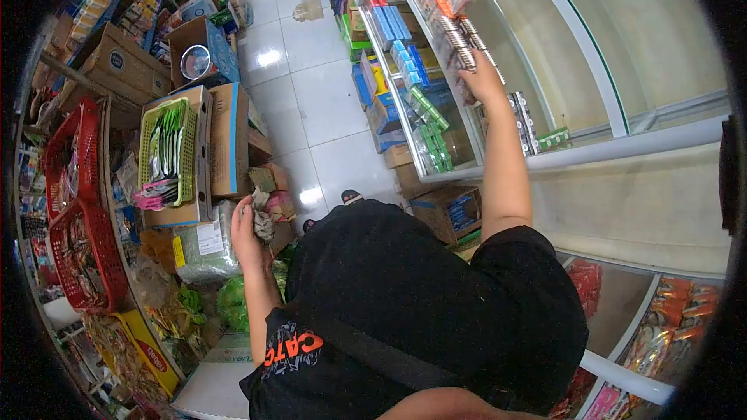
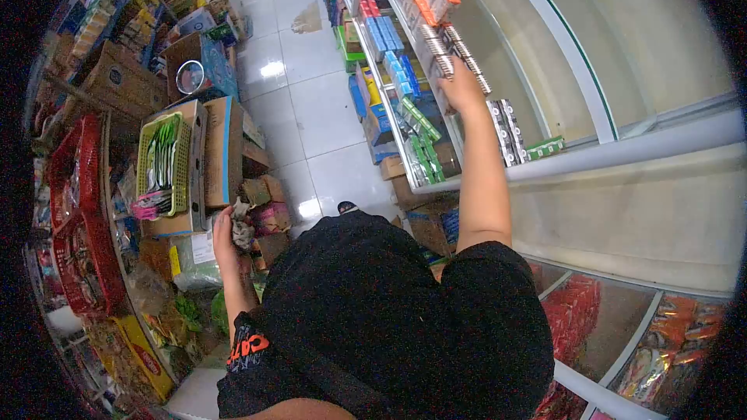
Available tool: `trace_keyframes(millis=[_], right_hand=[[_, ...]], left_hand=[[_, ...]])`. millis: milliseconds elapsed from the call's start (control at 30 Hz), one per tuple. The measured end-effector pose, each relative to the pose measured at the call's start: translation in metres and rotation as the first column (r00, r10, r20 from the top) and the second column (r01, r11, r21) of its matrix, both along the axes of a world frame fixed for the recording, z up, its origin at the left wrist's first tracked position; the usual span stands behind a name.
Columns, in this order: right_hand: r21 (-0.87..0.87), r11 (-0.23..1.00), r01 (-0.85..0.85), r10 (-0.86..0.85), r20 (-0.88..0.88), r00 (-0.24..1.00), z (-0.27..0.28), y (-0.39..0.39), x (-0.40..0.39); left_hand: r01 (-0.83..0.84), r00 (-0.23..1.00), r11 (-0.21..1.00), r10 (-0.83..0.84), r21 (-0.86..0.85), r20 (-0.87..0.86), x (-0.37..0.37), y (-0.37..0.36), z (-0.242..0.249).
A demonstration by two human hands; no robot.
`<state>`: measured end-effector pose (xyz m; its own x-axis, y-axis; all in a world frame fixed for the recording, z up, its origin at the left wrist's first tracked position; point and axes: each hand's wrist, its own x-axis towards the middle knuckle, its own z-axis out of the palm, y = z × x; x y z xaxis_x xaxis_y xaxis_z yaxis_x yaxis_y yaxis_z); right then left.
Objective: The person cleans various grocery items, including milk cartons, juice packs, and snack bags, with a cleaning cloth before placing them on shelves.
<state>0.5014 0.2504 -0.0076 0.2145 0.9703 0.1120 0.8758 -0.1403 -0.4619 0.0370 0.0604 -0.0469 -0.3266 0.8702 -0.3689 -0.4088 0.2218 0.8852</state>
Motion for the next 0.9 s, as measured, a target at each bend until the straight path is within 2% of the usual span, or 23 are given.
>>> trace_keyframes(millis=[100,133,233,267,367,400,500,533,633,667,767,800,833,900], right_hand=[[0.06,0.995,0.077,-0.085,0.146,0.986,-0.011,0.007,0.007],[-0.004,0.996,0.087,-0.084,0.223,0.971,-0.007,0.009,0.008],[0.002,0.989,0.145,-0.134,0.401,0.906,-0.006,0.009,0.0],[0.003,0.982,0.187,-0.174,0.385,0.907,-0.004,0.009,-0.003],[0.053,0.983,0.173,-0.175,0.53,0.83,-0.022,0.015,0.014],[0.016,0.985,0.173,-0.151,0.576,0.803,-0.022,0.012,0.013],[-0.011,0.972,0.236,-0.178,0.625,0.76,-0.019,0.012,0.008],[0.081,0.965,0.251,-0.248,0.602,0.759,-0.021,0.012,0.008],[0.12,0.932,0.342,-0.362,0.338,0.869,-0.031,0.021,0.01],[0.141,0.931,0.337,-0.366,0.371,0.854,-0.034,0.021,0.008],[0.386,0.922,-0.041,-0.207,0.579,0.788,-0.031,0.01,-0.018],[0.374,0.92,-0.118,-0.068,0.449,0.891,-0.031,0.007,-0.032],[0.327,0.929,-0.175,0.055,0.347,0.936,-0.043,0.002,-0.045],[0.284,0.911,-0.299,0.289,0.076,0.954,-0.1,-0.001,-0.051]], left_hand=[[-0.014,0.999,1.0,0.013,-0.022,-0.036,-0.003,-0.002,0.006],[-0.006,0.998,0.999,0.004,-0.036,-0.055,-0.005,-0.003,0.009],[-0.04,0.999,0.998,0.04,-0.045,-0.004,-0.015,-0.005,-0.002],[-0.084,0.996,0.996,0.084,-0.013,0.007,-0.015,-0.005,-0.003],[-0.106,0.994,0.994,0.106,0.038,0.011,-0.018,-0.006,-0.004],[-0.097,0.995,0.994,0.097,0.056,0.017,-0.021,-0.006,-0.008],[-0.121,0.992,0.993,0.121,0.014,0.024,-0.021,-0.007,-0.009],[-0.132,0.991,0.991,0.131,0.011,0.039,-0.02,-0.008,-0.009],[-0.088,0.996,0.996,0.088,-0.016,-0.007,-0.019,-0.009,-0.009],[-0.08,0.997,0.995,0.079,-0.06,-0.01,-0.017,-0.009,-0.006],[-0.04,0.997,0.998,0.037,-0.045,-0.069,-0.019,-0.011,-0.012],[-0.062,0.992,0.997,0.056,-0.05,-0.112,-0.015,-0.011,-0.005],[-0.053,0.987,0.997,0.044,-0.052,-0.154,-0.014,-0.011,-0.005],[-0.035,0.971,0.998,0.019,-0.061,-0.238,-0.013,-0.01,-0.004]])
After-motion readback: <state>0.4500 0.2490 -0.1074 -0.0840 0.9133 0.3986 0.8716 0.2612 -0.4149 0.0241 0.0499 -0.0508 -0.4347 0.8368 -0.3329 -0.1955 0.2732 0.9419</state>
